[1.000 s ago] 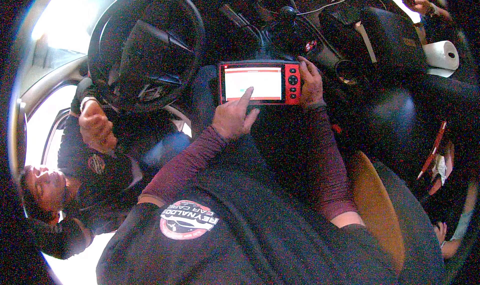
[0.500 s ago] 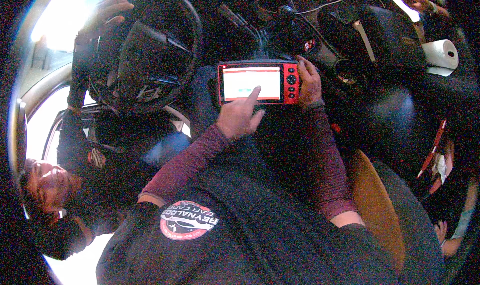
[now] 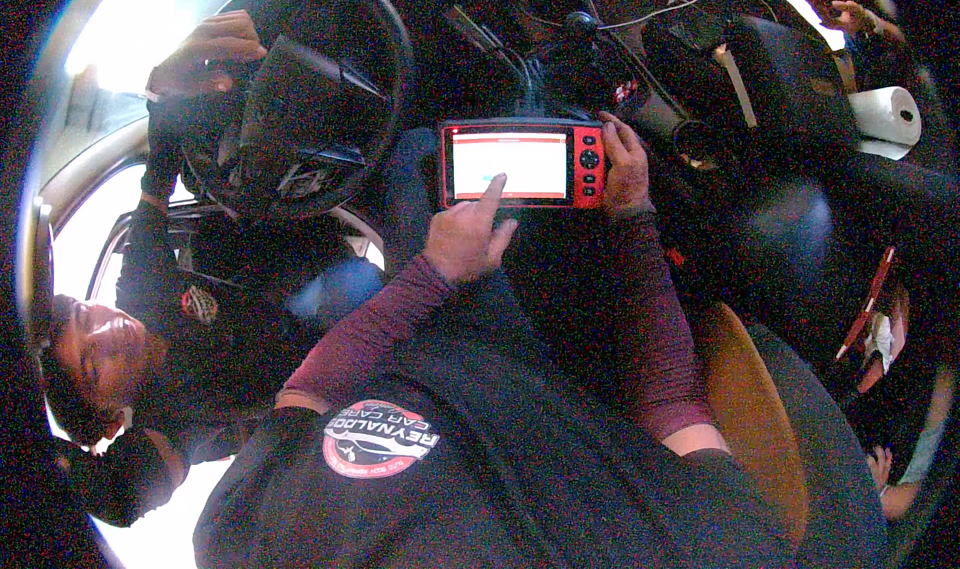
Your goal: Using a handheld diagnostic scanner inside a vehicle to check for error codes while interacting with another mechanic.
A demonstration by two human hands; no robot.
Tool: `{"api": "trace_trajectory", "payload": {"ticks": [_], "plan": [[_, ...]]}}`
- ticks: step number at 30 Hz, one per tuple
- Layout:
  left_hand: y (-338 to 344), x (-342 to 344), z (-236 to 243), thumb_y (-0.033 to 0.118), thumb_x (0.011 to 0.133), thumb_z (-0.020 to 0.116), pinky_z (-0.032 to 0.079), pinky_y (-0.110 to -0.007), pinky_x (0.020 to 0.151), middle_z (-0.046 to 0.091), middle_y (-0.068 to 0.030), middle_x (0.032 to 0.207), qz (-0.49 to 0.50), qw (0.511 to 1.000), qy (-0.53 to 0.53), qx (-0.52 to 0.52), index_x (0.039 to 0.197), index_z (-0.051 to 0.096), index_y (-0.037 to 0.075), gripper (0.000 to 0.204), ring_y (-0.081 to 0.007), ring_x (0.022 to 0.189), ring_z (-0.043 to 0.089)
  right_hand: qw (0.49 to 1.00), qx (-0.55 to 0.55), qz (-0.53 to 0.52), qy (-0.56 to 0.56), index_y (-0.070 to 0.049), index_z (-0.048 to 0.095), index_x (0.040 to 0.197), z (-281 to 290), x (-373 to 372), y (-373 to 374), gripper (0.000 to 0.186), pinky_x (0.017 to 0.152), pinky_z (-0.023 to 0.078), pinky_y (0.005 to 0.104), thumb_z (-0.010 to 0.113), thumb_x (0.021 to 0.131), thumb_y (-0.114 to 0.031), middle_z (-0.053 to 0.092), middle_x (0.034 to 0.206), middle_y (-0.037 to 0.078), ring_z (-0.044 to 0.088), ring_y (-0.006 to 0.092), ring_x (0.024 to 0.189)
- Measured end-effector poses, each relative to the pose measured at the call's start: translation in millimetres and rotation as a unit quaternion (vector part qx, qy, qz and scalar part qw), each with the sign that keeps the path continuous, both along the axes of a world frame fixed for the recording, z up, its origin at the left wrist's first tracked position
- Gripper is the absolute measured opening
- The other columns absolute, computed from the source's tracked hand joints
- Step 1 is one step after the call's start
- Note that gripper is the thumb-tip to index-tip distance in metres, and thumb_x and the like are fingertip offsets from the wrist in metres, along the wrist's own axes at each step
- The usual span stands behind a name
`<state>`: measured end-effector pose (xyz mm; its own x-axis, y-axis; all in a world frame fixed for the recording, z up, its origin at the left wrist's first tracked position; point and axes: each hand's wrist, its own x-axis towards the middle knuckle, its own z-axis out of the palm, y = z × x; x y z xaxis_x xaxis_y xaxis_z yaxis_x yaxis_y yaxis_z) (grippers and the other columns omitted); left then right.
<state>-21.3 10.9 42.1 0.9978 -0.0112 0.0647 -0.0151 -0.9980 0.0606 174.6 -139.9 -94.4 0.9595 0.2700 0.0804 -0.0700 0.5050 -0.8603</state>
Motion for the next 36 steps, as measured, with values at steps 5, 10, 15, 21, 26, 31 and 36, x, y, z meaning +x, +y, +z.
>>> {"api": "trace_trajectory", "payload": {"ticks": [5,10,15,21,26,31,36], "plan": [[1.9,-1.6,1.7,0.029,0.089,0.063,0.055,-0.044,0.063,0.067,-0.0162,0.080,0.013,1.000,-0.008,-0.006,0.144,0.037,-0.002,0.068,-0.0318,0.072,0.067,1.000,-0.002,0.011,0.015,0.001,0.056,0.130,1.6,-0.7,-1.7,0.036,0.090,0.052,0.0285,0.046,0.105,-0.024,0.065,0.117,0.008,0.064,0.0141,0.102],[-0.6,-0.4,3.8,0.029,0.090,0.062,0.055,-0.044,0.065,0.067,-0.0155,0.082,0.003,1.000,-0.007,-0.004,0.144,0.036,-0.002,0.067,-0.0314,0.074,0.067,0.998,-0.040,-0.017,-0.038,0.002,0.055,0.131,-1.0,-0.2,-2.2,0.038,0.091,0.052,0.0294,0.046,0.104,-0.024,0.064,0.120,0.009,0.063,0.0153,0.105],[4.6,-0.1,-6.5,0.029,0.088,0.067,0.054,-0.044,0.060,0.065,-0.0178,0.075,-0.018,0.998,-0.051,-0.020,0.145,0.038,0.000,0.070,-0.0332,0.068,0.066,1.000,0.002,0.016,0.022,0.002,0.054,0.132,4.2,-1.6,-2.1,0.039,0.091,0.052,0.0296,0.047,0.104,-0.024,0.064,0.120,0.009,0.064,0.0157,0.105],[3.9,0.7,-5.5,0.030,0.088,0.066,0.054,-0.044,0.059,0.065,-0.0178,0.074,0.008,0.999,-0.033,-0.005,0.145,0.038,0.000,0.070,-0.0328,0.067,0.066,1.000,-0.001,0.003,0.015,0.002,0.055,0.131,-3.4,0.5,-1.1,0.037,0.090,0.052,0.0296,0.047,0.104,-0.023,0.065,0.118,0.009,0.064,0.0152,0.102],[3.7,0.7,-3.9,0.031,0.088,0.066,0.055,-0.043,0.059,0.065,-0.0180,0.074,0.018,1.000,-0.024,0.000,0.145,0.039,0.000,0.070,-0.0324,0.065,0.066,1.000,0.000,0.008,0.016,0.002,0.055,0.131,0.6,-0.5,-0.6,0.037,0.090,0.052,0.0299,0.046,0.104,-0.023,0.065,0.117,0.009,0.064,0.0154,0.102],[3.9,0.8,-3.8,0.031,0.087,0.066,0.055,-0.043,0.059,0.065,-0.0183,0.074,0.017,1.000,-0.026,-0.005,0.145,0.039,0.000,0.070,-0.0328,0.066,0.066,0.999,0.024,0.018,0.029,0.002,0.054,0.130,0.3,-0.2,-1.4,0.037,0.091,0.052,0.0301,0.046,0.104,-0.023,0.065,0.119,0.009,0.064,0.0157,0.104],[4.6,0.1,-6.0,0.031,0.087,0.066,0.055,-0.043,0.060,0.066,-0.0187,0.075,0.017,0.999,-0.031,-0.003,0.144,0.039,0.000,0.070,-0.0330,0.067,0.067,1.000,-0.004,0.014,0.002,0.003,0.054,0.130,0.7,0.6,-3.0,0.038,0.094,0.050,0.0301,0.045,0.104,-0.023,0.064,0.119,0.009,0.062,0.0155,0.107]]}}
